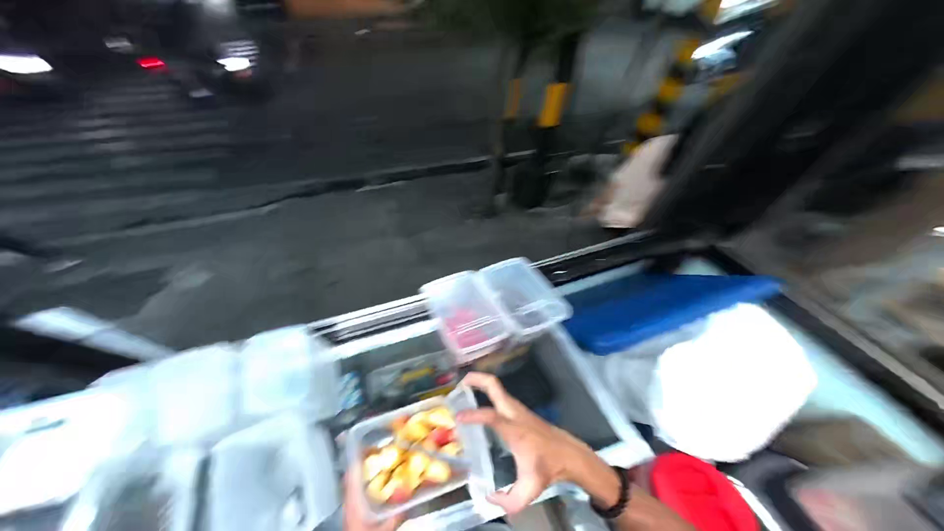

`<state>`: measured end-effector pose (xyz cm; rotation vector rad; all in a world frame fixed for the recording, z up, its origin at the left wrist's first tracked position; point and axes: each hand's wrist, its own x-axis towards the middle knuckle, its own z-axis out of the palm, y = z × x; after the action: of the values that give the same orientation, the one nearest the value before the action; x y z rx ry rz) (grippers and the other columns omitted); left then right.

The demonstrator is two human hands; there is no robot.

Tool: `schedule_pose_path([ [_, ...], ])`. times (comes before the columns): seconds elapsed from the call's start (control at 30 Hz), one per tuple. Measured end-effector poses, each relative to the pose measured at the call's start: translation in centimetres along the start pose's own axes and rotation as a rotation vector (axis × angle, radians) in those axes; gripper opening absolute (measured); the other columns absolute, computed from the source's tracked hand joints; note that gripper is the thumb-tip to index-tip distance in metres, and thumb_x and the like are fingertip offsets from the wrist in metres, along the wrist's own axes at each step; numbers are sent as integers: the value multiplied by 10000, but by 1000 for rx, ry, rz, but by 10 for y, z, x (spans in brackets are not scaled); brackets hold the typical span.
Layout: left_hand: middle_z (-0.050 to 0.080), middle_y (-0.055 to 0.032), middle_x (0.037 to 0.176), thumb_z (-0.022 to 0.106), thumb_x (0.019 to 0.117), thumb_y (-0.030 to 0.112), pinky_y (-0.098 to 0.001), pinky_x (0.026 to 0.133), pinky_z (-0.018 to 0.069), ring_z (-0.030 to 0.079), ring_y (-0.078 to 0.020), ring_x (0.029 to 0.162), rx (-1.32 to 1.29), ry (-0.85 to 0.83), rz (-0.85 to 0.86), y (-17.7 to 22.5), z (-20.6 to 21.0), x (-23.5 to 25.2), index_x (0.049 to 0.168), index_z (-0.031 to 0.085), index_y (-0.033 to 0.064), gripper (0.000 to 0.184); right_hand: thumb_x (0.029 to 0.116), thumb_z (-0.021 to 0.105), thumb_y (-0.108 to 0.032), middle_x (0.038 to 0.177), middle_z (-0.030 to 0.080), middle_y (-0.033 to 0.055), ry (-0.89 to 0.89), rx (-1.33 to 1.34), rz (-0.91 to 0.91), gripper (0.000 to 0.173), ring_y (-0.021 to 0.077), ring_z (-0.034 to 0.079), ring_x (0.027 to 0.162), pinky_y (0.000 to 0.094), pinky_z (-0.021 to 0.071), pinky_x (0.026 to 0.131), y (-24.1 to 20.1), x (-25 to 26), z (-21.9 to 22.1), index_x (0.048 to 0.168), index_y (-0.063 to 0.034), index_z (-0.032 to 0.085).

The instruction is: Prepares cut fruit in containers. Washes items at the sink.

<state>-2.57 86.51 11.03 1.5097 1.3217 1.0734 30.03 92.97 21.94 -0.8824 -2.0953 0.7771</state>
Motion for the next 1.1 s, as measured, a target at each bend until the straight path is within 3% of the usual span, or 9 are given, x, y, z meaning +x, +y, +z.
schedule_pose_path([
  [0.27,435,-245,1549,870,771,321,-406,1155,435,489,-253,1406,-4,84,-28,-8,9,-3,1478,461,-59,901,598,701,-836,1410,538,211,-341,-437,-142,1057,456,475,1315,649,412,1035,-22,99,110,1472,-274,509],
  [0.43,452,-178,1556,828,846,332,-408,1153,449,493,-224,1407,52,80,-40,3,7,-3,1536,425,24,856,613,690,-837,1415,553,176,-358,-507,-62,1016,440,460,1346,655,391,1065,-21,96,109,1411,-223,556],
  [0.67,495,-236,1510,739,920,363,-451,1166,418,506,-316,1397,279,-42,-253,40,1,-16,1506,420,-66,793,621,625,-881,1385,577,184,-369,-586,-35,987,449,488,1309,642,409,1033,-25,99,108,1335,-200,619],
  [0.73,608,-221,1391,681,961,310,-487,1069,497,612,-336,1275,424,-99,-345,69,-10,-21,1433,526,-56,618,621,604,-900,1372,594,152,-321,-593,-41,977,419,502,1303,629,405,1049,-21,96,112,1317,-215,631],
  [0.83,748,-75,871,557,957,184,-428,673,607,735,-233,783,563,88,-197,116,-25,-24,1028,770,64,255,673,656,-848,1374,596,134,-253,-406,-31,942,364,487,1354,570,395,1114,-18,99,108,1324,-169,610],
  [0.9,733,-102,1098,491,990,207,-404,847,592,705,-242,1016,533,169,-26,130,-26,-4,1140,733,54,323,869,659,-653,1395,587,156,-154,-111,14,740,326,443,1421,528,355,1192,-14,101,92,1337,-85,582],
  [0.97,555,-170,1473,420,1026,336,-491,1119,439,505,-335,1388,615,127,106,118,-15,34,1398,601,54,500,1031,493,-478,1360,620,141,17,-121,120,505,292,488,1388,510,374,1174,-11,97,72,1291,-66,627],
  [1.03,362,-167,1630,364,1037,532,-580,1219,264,302,-381,1520,771,4,119,104,1,67,1534,471,116,657,1075,375,-374,1397,598,161,106,-247,301,482,296,508,1364,509,406,1133,-4,79,65,1320,-51,636],
  [1.1,344,-167,1640,341,975,721,-604,1231,222,280,-395,1528,891,-68,99,93,16,81,1546,468,163,808,1097,327,-315,1416,582,159,142,-68,487,497,224,527,1354,405,442,1142,9,60,77,1382,5,579],
])
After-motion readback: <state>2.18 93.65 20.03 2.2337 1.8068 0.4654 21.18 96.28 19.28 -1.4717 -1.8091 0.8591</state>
